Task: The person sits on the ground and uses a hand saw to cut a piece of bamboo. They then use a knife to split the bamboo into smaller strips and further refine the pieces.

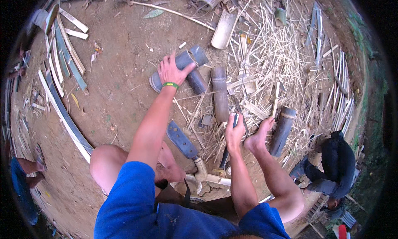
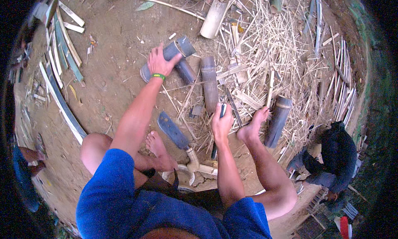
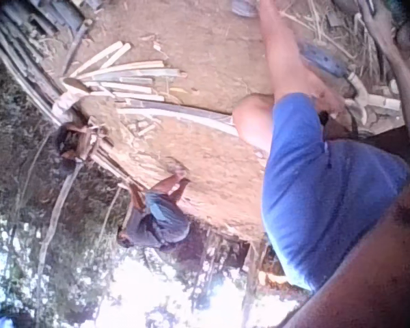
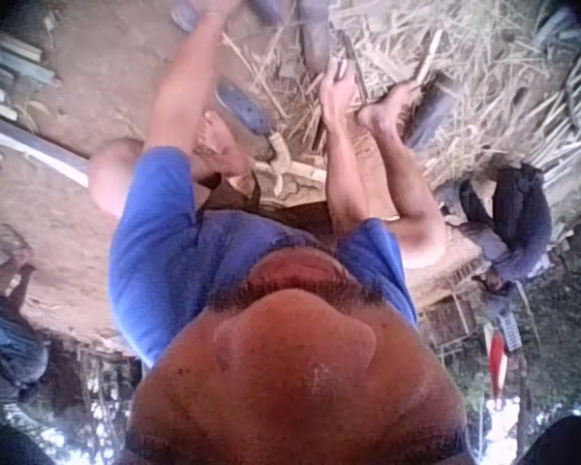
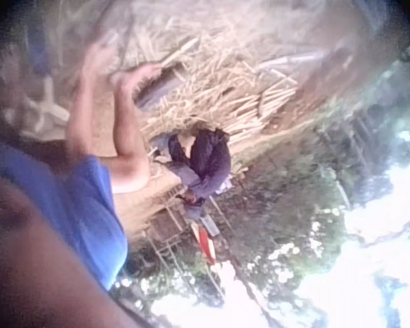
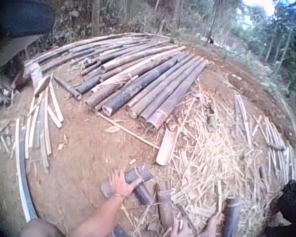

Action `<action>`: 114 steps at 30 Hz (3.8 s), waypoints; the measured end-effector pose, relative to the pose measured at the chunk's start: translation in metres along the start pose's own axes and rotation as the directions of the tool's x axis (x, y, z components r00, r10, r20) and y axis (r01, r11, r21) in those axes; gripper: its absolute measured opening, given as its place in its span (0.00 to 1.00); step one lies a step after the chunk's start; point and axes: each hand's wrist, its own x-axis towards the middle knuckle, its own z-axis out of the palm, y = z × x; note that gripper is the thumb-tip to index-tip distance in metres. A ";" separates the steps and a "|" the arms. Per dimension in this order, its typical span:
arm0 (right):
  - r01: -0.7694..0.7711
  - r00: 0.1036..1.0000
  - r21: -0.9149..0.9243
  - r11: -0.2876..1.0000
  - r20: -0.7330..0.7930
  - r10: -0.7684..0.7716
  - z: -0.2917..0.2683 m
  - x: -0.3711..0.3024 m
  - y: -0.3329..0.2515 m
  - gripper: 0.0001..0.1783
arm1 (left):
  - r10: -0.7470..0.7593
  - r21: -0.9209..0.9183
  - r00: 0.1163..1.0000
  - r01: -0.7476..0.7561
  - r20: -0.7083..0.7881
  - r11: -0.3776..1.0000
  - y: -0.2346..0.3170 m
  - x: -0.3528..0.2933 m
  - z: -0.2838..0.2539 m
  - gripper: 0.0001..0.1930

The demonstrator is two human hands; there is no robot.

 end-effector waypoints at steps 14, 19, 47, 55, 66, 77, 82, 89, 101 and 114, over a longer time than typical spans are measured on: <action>0.581 0.782 0.240 0.778 0.100 -0.615 -0.015 0.044 -0.175 0.30 | 0.364 -0.323 0.915 -0.402 -0.174 0.857 0.040 -0.048 -0.130 0.56; 0.055 0.900 0.901 0.430 0.142 -0.413 -0.037 -0.005 -0.224 0.17 | 0.311 -0.404 0.912 -0.400 -0.269 0.823 0.068 -0.074 -0.217 0.56; 0.970 0.205 0.152 0.189 -0.096 -0.974 -0.222 -0.132 -0.299 0.25 | 0.616 -0.964 0.770 -0.007 0.164 0.265 0.075 -0.164 -0.444 0.45; 0.979 0.166 0.137 0.154 -0.079 -0.983 -0.198 -0.092 -0.256 0.10 | 0.272 -0.996 0.961 0.031 0.053 0.085 0.121 -0.203 -0.363 0.38; 0.452 0.844 0.159 0.878 0.242 -0.478 -0.187 -0.015 -0.202 0.17 | 0.160 -0.919 0.977 0.188 0.140 -0.346 0.069 -0.209 -0.387 0.38; 0.440 0.588 -0.423 0.792 0.802 0.102 0.048 -0.163 0.058 0.33 | -0.547 -0.969 0.802 0.159 0.238 -0.188 -0.090 -0.160 -0.293 0.23; 0.087 0.864 -0.566 0.820 0.453 0.221 0.076 -0.203 0.153 0.49 | -0.595 -0.924 0.803 0.228 0.001 0.306 -0.051 -0.151 -0.213 0.25; -0.113 0.687 -0.055 0.992 0.717 0.118 0.016 -0.155 0.088 0.28 | -0.242 -0.708 0.912 -0.070 -0.330 0.703 -0.031 -0.169 -0.198 0.22; 0.121 0.925 0.358 0.926 0.299 -0.236 -0.039 -0.142 -0.025 0.20 | -0.137 -0.437 0.976 0.049 -0.171 0.898 -0.041 -0.243 -0.164 0.24; 0.137 0.908 0.194 0.971 0.367 -0.202 0.005 -0.212 -0.034 0.25 | -0.067 -0.328 0.986 0.115 0.156 0.937 -0.029 -0.262 -0.192 0.38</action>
